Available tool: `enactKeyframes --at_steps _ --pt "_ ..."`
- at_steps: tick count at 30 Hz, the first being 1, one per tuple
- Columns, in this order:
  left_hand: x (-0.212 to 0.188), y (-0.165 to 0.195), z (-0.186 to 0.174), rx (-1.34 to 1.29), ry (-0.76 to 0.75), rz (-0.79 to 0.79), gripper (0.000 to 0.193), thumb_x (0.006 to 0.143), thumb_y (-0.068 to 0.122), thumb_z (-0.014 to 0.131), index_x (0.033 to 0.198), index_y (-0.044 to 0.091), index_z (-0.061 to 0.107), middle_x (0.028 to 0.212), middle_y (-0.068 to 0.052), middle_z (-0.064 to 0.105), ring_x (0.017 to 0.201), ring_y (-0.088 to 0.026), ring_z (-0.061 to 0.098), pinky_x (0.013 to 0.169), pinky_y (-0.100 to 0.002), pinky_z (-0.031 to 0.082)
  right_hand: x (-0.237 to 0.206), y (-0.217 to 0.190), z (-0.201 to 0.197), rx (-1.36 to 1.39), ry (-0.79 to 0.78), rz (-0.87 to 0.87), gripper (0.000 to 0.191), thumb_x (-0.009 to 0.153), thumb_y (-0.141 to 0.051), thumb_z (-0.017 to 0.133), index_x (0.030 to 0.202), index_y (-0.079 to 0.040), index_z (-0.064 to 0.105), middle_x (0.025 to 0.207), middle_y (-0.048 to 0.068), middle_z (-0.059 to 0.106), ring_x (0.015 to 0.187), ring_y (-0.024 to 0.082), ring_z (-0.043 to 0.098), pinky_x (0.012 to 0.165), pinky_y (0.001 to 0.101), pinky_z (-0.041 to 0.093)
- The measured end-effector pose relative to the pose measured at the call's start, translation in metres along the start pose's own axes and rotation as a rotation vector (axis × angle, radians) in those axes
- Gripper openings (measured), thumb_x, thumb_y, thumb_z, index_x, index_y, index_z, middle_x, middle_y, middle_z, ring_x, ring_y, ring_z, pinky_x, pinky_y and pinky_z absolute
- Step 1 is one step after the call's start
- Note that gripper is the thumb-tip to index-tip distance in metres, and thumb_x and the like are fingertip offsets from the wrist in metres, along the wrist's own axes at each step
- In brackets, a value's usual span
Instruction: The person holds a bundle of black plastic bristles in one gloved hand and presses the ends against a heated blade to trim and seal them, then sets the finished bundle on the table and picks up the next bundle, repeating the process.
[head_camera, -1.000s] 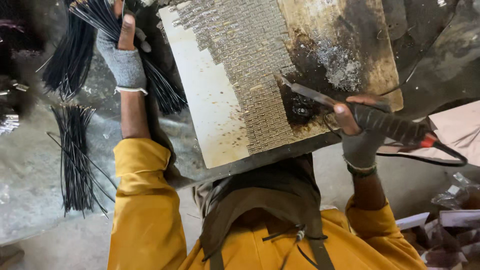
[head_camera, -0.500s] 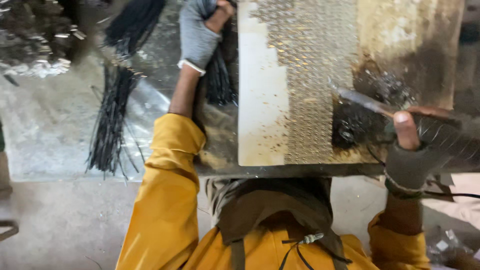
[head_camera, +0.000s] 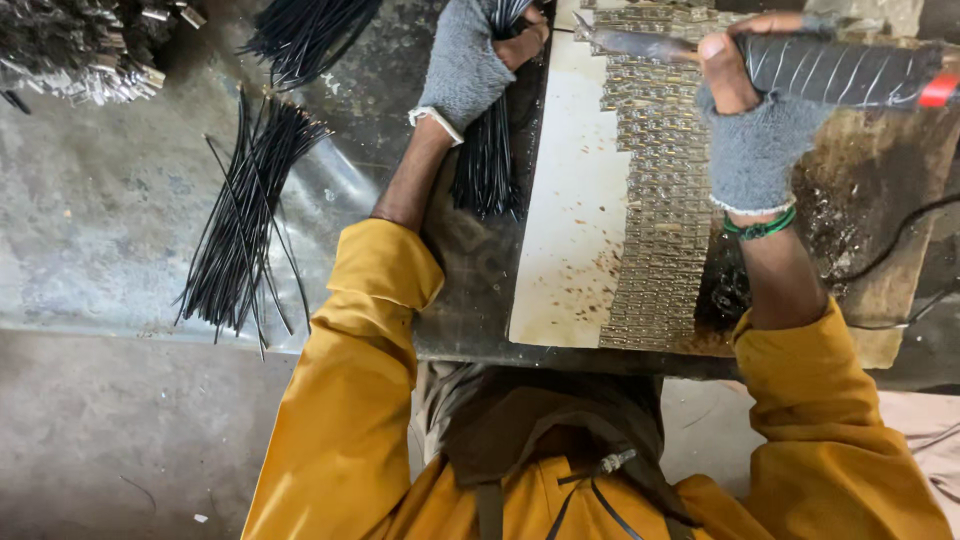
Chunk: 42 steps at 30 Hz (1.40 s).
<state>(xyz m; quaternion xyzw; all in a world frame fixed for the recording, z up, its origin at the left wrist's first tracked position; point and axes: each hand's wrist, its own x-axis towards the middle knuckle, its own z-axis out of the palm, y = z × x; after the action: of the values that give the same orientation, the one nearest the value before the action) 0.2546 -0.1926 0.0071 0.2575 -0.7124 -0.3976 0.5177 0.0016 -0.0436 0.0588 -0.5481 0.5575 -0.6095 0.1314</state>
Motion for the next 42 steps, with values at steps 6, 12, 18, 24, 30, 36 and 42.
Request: enactKeyframes --at_steps 6,12,18,24,30,36,42 --pt "-0.005 -0.016 0.004 0.006 -0.032 -0.010 0.011 0.090 0.010 0.082 0.095 0.006 0.073 0.088 -0.005 0.076 0.082 -0.017 0.073 0.077 -0.031 0.058 0.004 -0.004 0.005 0.000 -0.045 0.047 0.029 0.106 -0.022 0.084 0.115 -0.006 0.061 0.113 0.004 0.063 0.099 0.014 0.061 0.092 0.0293 0.052" --pt "-0.010 -0.043 0.005 0.299 -0.026 0.033 0.020 0.088 0.017 0.086 0.095 0.006 0.071 0.084 -0.011 0.070 0.078 -0.025 0.069 0.069 -0.036 0.051 -0.001 0.012 0.001 -0.046 -0.096 -0.088 0.025 0.109 -0.013 0.085 0.118 -0.006 0.062 0.111 0.006 0.065 0.100 0.015 0.065 0.090 0.0317 0.057" --pt "-0.008 -0.032 0.002 0.127 -0.029 0.021 0.017 0.089 0.015 0.084 0.097 0.008 0.070 0.090 -0.010 0.072 0.083 -0.024 0.071 0.076 -0.036 0.056 -0.016 0.022 0.003 -0.079 -0.143 -0.183 0.021 0.109 0.004 0.081 0.116 -0.005 0.064 0.106 0.009 0.067 0.089 0.017 0.067 0.083 0.0323 0.062" --pt "-0.001 -0.014 -0.002 0.155 -0.042 -0.005 0.016 0.089 0.012 0.082 0.094 0.005 0.068 0.089 -0.011 0.069 0.081 -0.021 0.067 0.074 -0.034 0.054 -0.006 0.014 -0.053 1.264 -0.397 0.216 0.021 0.098 -0.032 0.073 0.108 -0.014 0.072 0.083 -0.002 0.067 0.060 0.003 0.059 0.054 0.0186 0.045" --pt "-0.001 -0.029 -0.005 -0.156 -0.082 -0.151 0.015 0.093 0.007 0.077 0.098 0.002 0.064 0.094 -0.007 0.071 0.089 -0.014 0.066 0.081 -0.032 0.055 -0.124 -0.033 -0.170 -0.150 0.217 0.025 0.014 0.105 -0.018 0.074 0.113 -0.009 0.066 0.096 0.001 0.064 0.076 0.006 0.057 0.069 0.0202 0.046" --pt "0.002 -0.033 -0.038 -0.294 0.051 -0.381 0.016 0.097 0.009 0.075 0.110 0.000 0.072 0.076 -0.002 0.064 0.061 -0.011 0.057 0.053 -0.027 0.044 -0.204 -0.070 -0.170 -0.221 0.322 0.209 0.016 0.112 -0.003 0.076 0.117 -0.004 0.061 0.108 0.003 0.060 0.092 0.010 0.056 0.085 0.0217 0.047" --pt "0.021 -0.032 -0.040 -0.255 0.022 -0.222 0.025 0.109 0.020 0.079 0.118 0.002 0.065 0.084 -0.004 0.067 0.062 -0.012 0.061 0.052 -0.028 0.048 -0.190 -0.082 -0.141 -0.295 0.298 0.211 0.018 0.110 -0.002 0.080 0.115 0.000 0.063 0.110 0.006 0.062 0.093 0.013 0.060 0.085 0.0259 0.050"
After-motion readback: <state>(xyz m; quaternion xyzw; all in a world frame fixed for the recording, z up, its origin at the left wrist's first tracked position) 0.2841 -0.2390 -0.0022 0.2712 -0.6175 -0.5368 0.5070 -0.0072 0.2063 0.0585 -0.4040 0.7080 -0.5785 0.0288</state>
